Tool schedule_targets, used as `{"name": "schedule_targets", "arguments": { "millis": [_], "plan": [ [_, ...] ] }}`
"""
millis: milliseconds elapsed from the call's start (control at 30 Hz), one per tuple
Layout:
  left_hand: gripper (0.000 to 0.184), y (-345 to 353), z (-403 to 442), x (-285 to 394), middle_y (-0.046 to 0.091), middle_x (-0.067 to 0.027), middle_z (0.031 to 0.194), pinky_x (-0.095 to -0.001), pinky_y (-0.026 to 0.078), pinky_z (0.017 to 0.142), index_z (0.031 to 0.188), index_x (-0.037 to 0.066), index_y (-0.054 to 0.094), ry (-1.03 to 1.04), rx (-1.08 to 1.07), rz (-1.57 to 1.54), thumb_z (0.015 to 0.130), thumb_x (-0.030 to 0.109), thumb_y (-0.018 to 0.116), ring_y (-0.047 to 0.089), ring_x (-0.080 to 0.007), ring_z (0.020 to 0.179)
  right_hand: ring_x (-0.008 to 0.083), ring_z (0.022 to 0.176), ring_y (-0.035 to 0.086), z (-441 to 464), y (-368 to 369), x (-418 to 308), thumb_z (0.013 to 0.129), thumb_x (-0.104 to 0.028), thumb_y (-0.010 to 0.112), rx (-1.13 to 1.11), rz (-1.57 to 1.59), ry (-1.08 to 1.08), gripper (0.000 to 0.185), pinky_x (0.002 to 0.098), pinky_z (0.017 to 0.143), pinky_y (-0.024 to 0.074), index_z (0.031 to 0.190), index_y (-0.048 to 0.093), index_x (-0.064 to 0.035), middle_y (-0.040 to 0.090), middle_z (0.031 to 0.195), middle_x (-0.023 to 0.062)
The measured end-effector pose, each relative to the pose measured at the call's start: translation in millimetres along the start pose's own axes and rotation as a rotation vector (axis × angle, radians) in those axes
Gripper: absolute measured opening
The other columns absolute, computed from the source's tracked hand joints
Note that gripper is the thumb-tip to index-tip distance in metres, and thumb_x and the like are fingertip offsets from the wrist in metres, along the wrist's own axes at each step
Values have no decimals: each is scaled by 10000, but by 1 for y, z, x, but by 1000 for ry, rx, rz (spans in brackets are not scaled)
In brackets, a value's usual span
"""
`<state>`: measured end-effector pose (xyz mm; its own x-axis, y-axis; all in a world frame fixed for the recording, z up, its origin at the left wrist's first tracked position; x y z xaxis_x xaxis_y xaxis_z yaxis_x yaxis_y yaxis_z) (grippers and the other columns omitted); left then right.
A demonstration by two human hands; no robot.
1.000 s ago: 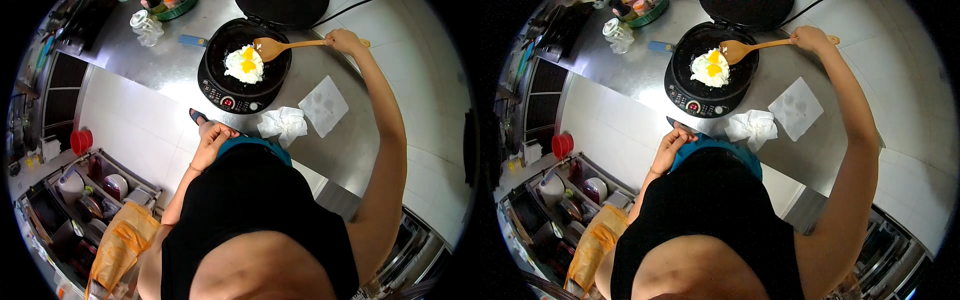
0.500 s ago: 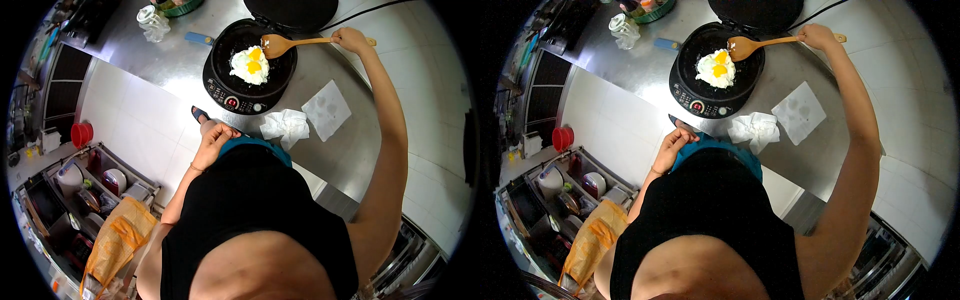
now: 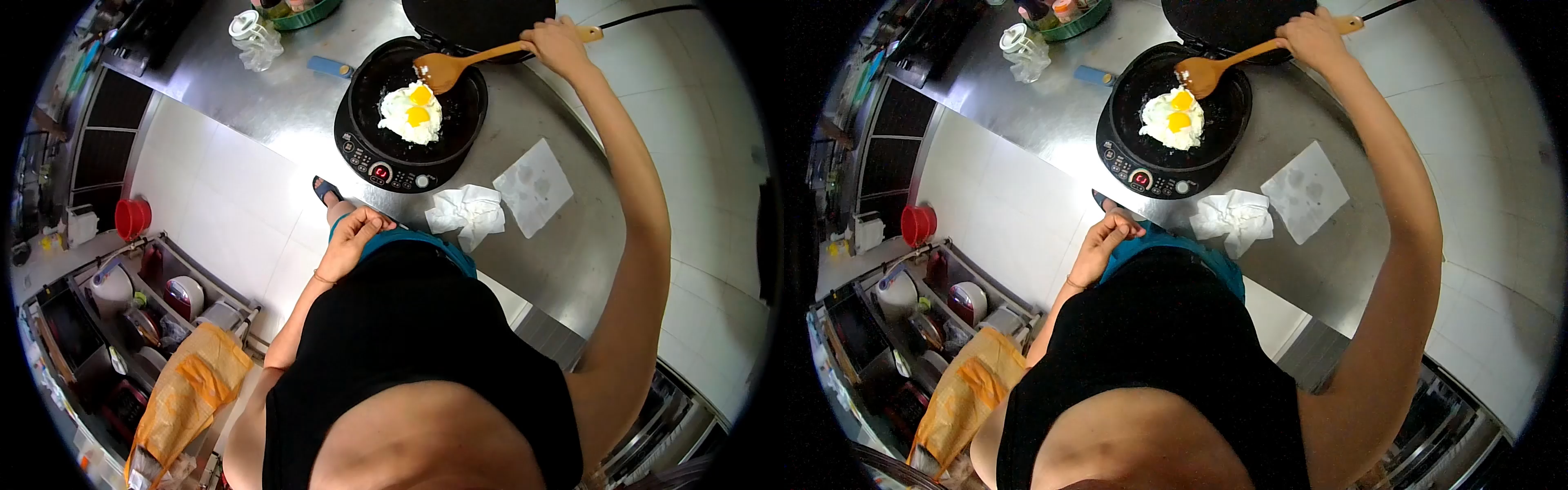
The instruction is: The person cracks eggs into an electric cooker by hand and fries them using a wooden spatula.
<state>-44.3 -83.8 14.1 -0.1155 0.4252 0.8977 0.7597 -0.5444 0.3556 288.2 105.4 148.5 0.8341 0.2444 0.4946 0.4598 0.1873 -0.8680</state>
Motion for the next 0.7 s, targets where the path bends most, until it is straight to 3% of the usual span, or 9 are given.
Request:
{"name": "schedule_targets", "arguments": {
  "millis": [233, 700],
  "plan": [
    [157, -3, -3, 3, 615, -82, 966, -256, 423, 875, 921, 1, 530, 10, 3, -7, 954, 129, 445, 562, -132, 945, 149, 819, 548, 22, -19, -11, 824, -340, 575, 77, -71, -62, 192, 336, 732, 339, 879, 686, -192, 601, 774, -16],
    [151, -8, -5, 6, 613, -77, 982, -260, 424, 888, 925, 6, 525, 38, -8, -22, 955, 127, 441, 562, -131, 955, 150, 881, 526, 48, -39, -44, 807, -289, 582, 143, -61, -119, 146, 329, 813, 337, 845, 688, -196, 588, 782, -18]
  ]
}}
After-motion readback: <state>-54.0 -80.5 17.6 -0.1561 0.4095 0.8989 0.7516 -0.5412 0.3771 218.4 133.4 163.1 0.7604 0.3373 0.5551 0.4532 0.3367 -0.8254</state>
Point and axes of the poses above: each hand's wrist, its own z-axis towards the middle knuckle, its own y-axis out of the palm, x = y × z, the point moved 9 cm from there along z, towards the middle knuckle
